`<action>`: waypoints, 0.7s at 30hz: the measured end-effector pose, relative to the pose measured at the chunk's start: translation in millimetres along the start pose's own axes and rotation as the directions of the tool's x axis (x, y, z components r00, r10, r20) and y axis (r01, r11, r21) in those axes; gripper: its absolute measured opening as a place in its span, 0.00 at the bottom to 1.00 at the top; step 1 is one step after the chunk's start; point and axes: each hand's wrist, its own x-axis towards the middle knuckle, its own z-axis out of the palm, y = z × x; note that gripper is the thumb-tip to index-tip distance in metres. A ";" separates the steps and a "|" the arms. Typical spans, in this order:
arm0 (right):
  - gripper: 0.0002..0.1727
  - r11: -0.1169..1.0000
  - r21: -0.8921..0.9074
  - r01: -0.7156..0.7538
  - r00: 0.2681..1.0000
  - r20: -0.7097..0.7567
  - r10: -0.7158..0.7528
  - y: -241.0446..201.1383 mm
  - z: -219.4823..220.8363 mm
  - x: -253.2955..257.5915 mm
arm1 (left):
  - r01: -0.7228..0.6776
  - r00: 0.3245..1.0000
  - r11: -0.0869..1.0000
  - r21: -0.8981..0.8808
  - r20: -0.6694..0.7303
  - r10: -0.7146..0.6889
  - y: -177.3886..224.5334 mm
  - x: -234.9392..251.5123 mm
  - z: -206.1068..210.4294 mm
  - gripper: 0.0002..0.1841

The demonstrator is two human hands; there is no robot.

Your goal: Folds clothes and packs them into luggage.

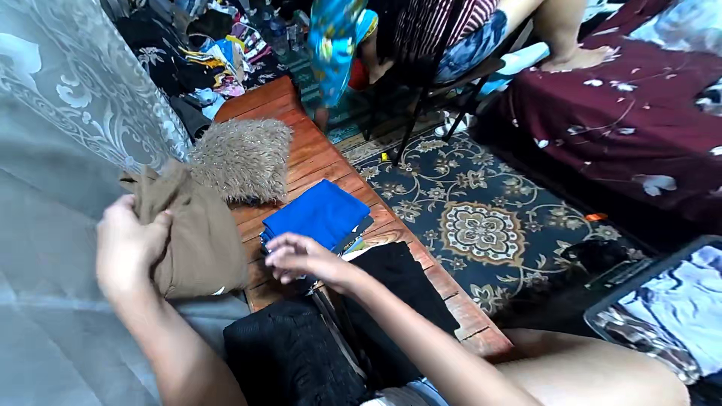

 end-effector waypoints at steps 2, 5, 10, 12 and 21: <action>0.21 0.992 0.062 -0.110 0.988 0.118 0.102 31.9 3.3 -30.3 | 0.008 1.000 0.999 0.037 0.027 -0.009 -17.3 12.7 39.5 0.26; 0.25 0.968 0.075 -0.239 0.959 0.177 0.223 77.4 3.6 -76.1 | 0.073 0.985 0.994 0.084 0.152 -0.085 -33.3 22.6 91.3 0.24; 0.20 0.922 0.215 -0.324 0.942 -0.016 0.335 105.8 -10.2 -143.5 | 0.118 0.970 0.991 -0.055 0.220 -0.104 -60.1 23.4 146.2 0.23; 0.17 0.907 0.282 -0.314 0.931 -0.096 0.352 113.2 -17.0 -162.6 | 0.192 0.970 0.965 -0.176 0.186 -0.160 -73.2 24.5 166.9 0.24; 0.15 0.806 0.497 -0.322 0.848 -0.227 0.478 163.6 -19.4 -206.2 | 0.411 0.836 0.907 0.093 0.358 -0.415 -131.9 44.7 245.8 0.28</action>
